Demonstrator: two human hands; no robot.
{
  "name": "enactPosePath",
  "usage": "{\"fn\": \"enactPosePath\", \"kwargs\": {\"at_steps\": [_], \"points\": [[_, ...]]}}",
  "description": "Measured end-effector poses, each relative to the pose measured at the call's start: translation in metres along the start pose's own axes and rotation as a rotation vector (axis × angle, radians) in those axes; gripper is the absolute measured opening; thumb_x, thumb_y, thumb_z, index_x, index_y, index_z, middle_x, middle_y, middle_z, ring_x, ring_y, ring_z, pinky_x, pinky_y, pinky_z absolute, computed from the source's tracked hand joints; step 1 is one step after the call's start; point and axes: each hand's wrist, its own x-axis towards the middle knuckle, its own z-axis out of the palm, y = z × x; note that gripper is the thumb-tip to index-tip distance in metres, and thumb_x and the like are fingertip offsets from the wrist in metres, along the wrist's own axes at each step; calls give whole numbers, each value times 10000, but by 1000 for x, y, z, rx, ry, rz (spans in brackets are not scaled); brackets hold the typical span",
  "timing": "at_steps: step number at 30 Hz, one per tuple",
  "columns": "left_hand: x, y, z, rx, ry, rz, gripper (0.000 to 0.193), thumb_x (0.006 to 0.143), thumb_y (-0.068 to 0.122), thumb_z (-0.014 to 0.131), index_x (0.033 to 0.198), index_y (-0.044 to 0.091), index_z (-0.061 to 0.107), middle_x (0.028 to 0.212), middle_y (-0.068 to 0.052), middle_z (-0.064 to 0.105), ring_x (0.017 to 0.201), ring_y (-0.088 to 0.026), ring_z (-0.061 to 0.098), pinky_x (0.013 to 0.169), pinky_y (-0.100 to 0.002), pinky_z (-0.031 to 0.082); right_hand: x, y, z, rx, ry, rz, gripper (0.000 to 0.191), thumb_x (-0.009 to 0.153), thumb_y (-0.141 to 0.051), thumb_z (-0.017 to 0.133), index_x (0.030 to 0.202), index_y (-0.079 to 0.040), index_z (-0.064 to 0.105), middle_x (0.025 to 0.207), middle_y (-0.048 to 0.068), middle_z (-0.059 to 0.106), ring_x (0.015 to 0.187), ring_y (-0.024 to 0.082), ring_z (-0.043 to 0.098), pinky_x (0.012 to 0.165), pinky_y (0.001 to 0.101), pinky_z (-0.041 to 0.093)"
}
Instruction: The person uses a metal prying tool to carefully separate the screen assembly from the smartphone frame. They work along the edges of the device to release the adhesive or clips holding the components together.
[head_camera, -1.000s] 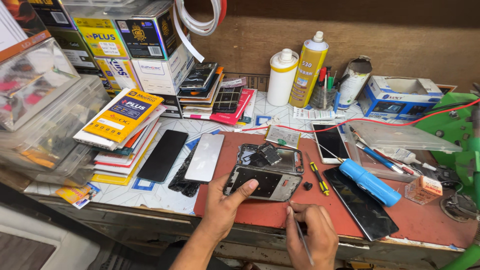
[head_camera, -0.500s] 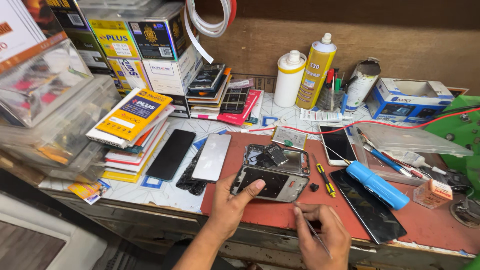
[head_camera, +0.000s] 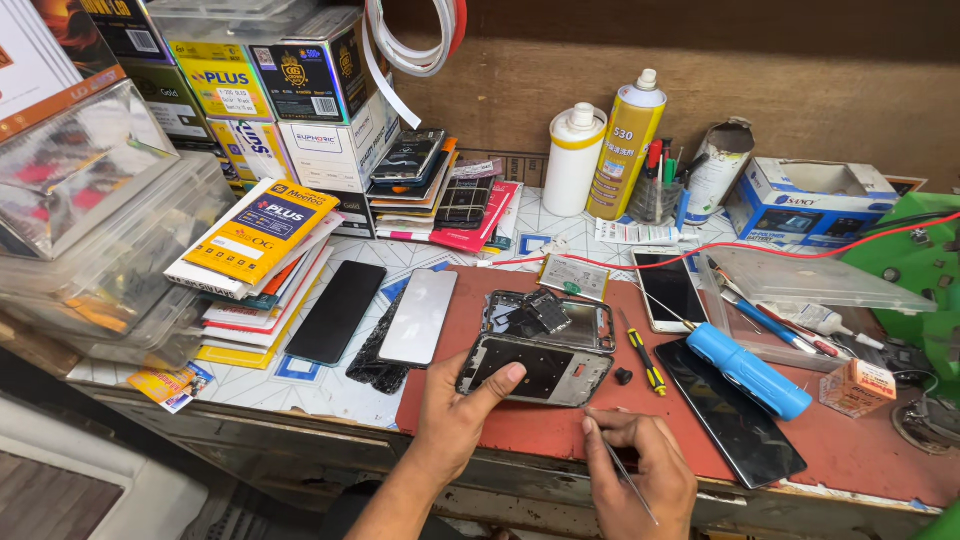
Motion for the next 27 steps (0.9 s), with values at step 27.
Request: {"fn": "enactPosePath", "kwargs": {"at_steps": [27], "points": [[-1, -1, -1, 46, -17, -3, 241, 903, 143, 759, 1078, -23, 770, 1003, -73, 799, 919, -104, 703, 853, -279, 553, -2, -5, 3, -59, 16, 7, 242, 748, -82, 833, 679, -70, 601, 856, 36, 795, 790, 185, 678, 796, 319, 493]]}}
